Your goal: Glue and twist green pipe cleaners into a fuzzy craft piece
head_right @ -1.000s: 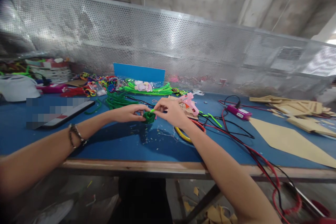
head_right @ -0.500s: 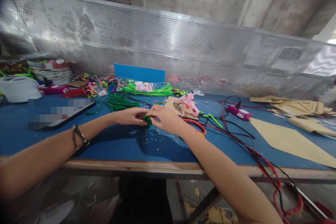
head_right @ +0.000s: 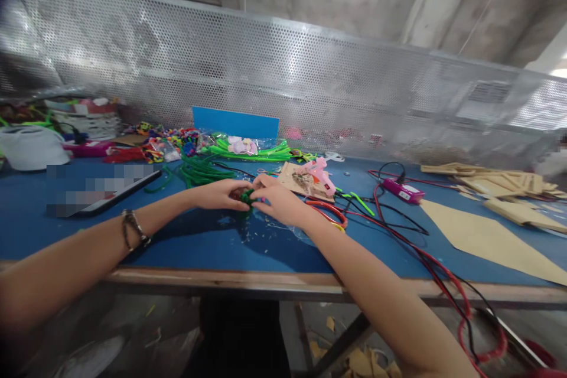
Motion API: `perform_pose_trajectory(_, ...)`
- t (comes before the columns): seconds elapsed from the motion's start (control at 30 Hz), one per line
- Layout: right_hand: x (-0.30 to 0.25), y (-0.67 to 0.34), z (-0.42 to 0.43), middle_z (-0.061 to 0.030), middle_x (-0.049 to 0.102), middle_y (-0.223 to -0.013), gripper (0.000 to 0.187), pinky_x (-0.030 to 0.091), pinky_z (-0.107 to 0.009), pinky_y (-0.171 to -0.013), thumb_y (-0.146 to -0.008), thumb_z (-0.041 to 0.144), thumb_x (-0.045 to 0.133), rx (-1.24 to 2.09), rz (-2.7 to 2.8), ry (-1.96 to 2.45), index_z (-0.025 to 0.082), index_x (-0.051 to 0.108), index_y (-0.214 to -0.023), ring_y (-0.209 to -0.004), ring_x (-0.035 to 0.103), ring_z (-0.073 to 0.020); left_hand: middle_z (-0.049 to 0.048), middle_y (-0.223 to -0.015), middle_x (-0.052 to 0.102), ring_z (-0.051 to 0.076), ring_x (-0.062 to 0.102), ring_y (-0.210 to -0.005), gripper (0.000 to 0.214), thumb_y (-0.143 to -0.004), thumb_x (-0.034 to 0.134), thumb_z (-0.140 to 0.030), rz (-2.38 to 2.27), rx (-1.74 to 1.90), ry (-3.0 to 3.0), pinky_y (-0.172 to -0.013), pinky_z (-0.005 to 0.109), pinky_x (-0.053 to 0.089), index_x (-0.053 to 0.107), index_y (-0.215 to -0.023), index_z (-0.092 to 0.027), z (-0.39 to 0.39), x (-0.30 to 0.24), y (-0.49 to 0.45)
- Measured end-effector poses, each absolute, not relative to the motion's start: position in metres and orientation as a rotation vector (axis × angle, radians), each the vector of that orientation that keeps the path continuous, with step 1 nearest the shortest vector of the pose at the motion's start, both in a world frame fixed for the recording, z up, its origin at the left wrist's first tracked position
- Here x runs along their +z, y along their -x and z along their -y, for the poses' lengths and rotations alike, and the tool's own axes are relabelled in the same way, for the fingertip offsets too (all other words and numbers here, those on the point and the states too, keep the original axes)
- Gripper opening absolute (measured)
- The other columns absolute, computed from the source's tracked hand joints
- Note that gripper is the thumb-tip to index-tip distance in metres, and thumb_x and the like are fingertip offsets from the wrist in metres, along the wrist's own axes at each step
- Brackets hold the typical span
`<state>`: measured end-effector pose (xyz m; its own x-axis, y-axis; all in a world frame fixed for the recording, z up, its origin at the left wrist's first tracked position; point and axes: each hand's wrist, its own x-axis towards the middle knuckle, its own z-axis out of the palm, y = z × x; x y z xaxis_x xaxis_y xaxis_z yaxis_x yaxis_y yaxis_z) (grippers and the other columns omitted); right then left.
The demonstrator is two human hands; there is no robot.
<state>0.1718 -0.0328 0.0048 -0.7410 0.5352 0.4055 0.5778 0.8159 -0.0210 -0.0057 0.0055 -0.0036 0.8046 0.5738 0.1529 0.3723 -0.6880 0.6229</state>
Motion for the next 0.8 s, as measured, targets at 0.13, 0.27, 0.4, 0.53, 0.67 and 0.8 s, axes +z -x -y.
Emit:
perform_pose_trajectory(0.13, 0.008, -0.173, 0.034, -0.0061, 0.045, -0.089, 0.010, 0.038, -0.033, -0.079, -0.075, 0.016, 0.050, -0.138, 2.653, 0.884, 0.016, 0.061, -0.077, -0.086, 0.044, -0.0162, -0.0059, -0.058, 0.036, 0.008, 0.034, -0.052, 0.038, -0.067, 0.054, -0.036, -0.678, 0.439, -2.396, -0.047, 0.018, 0.027, 0.047, -0.096, -0.012, -0.005, -0.005, 0.004)
perform_pose_trajectory(0.27, 0.008, -0.173, 0.035, -0.0060, 0.043, -0.090, 0.012, 0.037, -0.035, -0.081, -0.076, 0.015, 0.048, -0.143, 2.697, 0.916, 0.016, 0.061, -0.075, -0.088, 0.042, -0.0168, -0.0052, -0.060, 0.037, 0.009, 0.035, -0.054, 0.038, -0.067, 0.053, -0.039, -0.681, 0.445, -2.415, -0.048, 0.018, 0.027, 0.047, -0.094, -0.012, -0.007, -0.009, 0.002)
perform_pose_trajectory(0.4, 0.003, -0.172, 0.034, -0.0071, 0.044, -0.089, 0.014, 0.037, -0.034, -0.081, -0.077, 0.014, 0.046, -0.144, 2.645, 0.903, 0.015, 0.061, -0.075, -0.088, 0.043, -0.0168, -0.0030, -0.066, 0.041, 0.009, 0.038, -0.059, 0.038, -0.068, 0.052, -0.041, -0.678, 0.440, -2.434, -0.052, 0.018, 0.031, 0.047, -0.093, -0.012, -0.008, -0.010, 0.004)
perform_pose_trajectory(0.53, 0.004, -0.173, 0.031, -0.0070, 0.048, -0.090, 0.013, 0.038, -0.032, -0.079, -0.074, 0.015, 0.050, -0.050, 2.523, 0.892, 0.016, 0.061, -0.082, -0.084, 0.047, -0.0149, -0.0028, -0.067, 0.041, 0.010, 0.038, -0.059, 0.039, -0.070, 0.050, -0.041, -0.717, 0.426, -2.462, -0.053, 0.019, 0.031, 0.047, -0.096, -0.013, -0.009, -0.009, 0.006)
perform_pose_trajectory(0.67, 0.022, -0.188, 0.032, -0.0040, 0.054, -0.083, 0.013, 0.042, -0.027, -0.066, -0.075, 0.022, 0.048, 0.160, 2.325, 0.925, 0.018, 0.060, -0.077, -0.071, 0.050, -0.0113, -0.0034, -0.065, 0.039, 0.010, 0.038, -0.059, 0.042, -0.069, 0.050, -0.042, -0.748, 0.427, -2.497, -0.053, 0.019, 0.031, 0.047, -0.101, -0.014, -0.007, -0.007, 0.006)
perform_pose_trajectory(0.8, 0.052, -0.232, 0.034, 0.0005, 0.050, -0.056, 0.020, 0.040, -0.025, -0.052, -0.074, 0.032, 0.045, 0.370, 2.041, 0.915, 0.018, 0.052, -0.061, -0.053, 0.047, -0.0099, -0.0035, -0.064, 0.039, 0.010, 0.038, -0.057, 0.043, -0.069, 0.051, -0.042, -0.812, 0.428, -2.567, -0.052, 0.019, 0.031, 0.049, -0.101, -0.013, -0.004, -0.005, 0.005)
